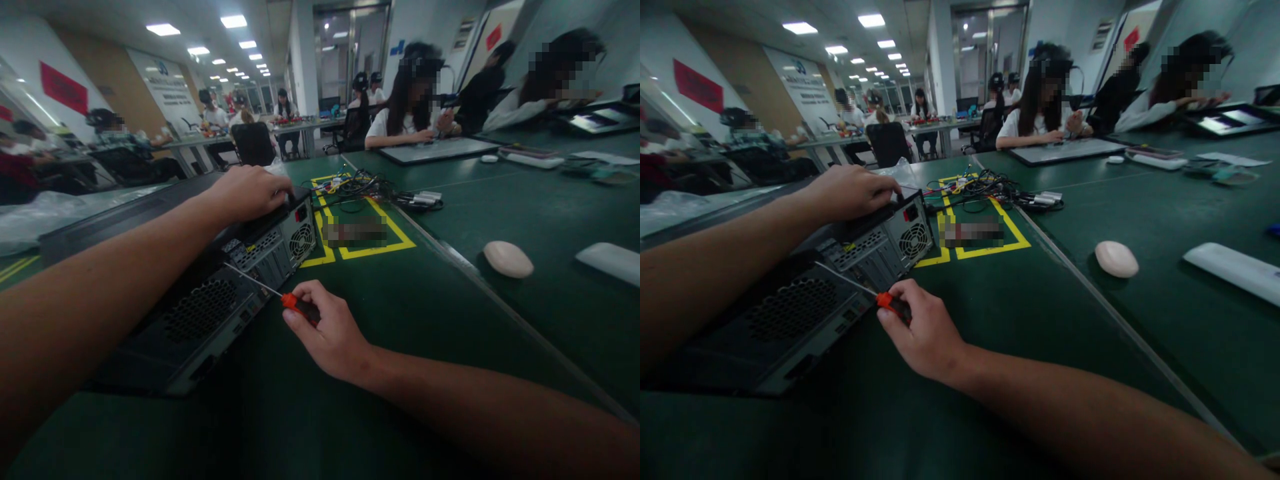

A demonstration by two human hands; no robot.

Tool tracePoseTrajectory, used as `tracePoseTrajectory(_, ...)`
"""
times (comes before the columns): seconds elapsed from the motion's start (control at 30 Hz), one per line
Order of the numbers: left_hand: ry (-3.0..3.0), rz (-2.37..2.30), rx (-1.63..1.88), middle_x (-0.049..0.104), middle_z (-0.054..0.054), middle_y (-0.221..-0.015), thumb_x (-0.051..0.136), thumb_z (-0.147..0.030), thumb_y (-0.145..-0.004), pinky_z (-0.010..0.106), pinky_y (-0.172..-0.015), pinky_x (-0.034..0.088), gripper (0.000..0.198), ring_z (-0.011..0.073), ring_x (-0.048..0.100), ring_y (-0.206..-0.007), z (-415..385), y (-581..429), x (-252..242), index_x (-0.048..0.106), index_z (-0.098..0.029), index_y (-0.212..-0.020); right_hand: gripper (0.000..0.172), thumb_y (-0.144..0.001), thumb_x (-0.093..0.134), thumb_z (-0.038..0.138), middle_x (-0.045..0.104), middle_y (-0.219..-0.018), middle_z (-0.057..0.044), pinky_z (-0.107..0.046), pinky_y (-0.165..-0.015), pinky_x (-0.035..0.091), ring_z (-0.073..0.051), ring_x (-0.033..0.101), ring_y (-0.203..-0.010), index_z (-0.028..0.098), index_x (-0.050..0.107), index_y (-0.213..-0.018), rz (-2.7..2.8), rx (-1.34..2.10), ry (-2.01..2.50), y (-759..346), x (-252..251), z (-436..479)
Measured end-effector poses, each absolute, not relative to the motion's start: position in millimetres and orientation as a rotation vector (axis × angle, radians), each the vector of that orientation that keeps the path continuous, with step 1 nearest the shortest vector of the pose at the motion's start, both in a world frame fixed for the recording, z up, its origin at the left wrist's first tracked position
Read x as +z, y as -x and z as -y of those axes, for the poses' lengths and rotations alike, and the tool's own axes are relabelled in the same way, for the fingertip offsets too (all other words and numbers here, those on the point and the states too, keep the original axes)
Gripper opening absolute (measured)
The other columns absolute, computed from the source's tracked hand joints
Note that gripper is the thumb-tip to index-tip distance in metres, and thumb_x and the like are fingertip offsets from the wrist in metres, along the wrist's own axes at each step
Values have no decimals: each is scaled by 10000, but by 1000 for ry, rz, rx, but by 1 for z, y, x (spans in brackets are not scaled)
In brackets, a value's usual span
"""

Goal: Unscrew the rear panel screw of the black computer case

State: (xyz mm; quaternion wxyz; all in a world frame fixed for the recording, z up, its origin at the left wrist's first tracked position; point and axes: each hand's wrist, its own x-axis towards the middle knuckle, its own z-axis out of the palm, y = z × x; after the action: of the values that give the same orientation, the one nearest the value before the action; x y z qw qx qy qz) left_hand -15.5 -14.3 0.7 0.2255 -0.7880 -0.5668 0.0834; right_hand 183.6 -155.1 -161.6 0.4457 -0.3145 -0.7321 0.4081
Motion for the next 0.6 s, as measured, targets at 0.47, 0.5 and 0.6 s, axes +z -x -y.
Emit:
tracePoseTrajectory(0.47,2173,1536,233,803,147,-1228,350,-449,-1105,417,-842,522,565,346,764,-1105,15,16,1,717,-295,-1505,141,-1016,664,349,694,-931,-14,-351,-756,512,-199,657,-812,239,622,-1093,1824,1009,774,-184,-161,155)
tracePoseTrajectory(0.5,2170,1539,236,803,144,-1233,353,-447,-1106,413,-845,522,559,343,763,-1110,15,16,1,715,-299,-1506,138,-1018,662,350,693,-929,-14,-351,-757,511,-198,657,-812,239,623,-1090,1824,1010,773,-184,-160,155)
tracePoseTrajectory(0.6,2167,1530,250,802,147,-1238,348,-437,-1107,406,-831,521,559,340,765,-1107,16,15,2,716,-302,-1506,131,-1027,651,347,685,-914,-14,-354,-752,502,-197,654,-803,230,632,-1085,1824,1008,765,-184,-160,155)
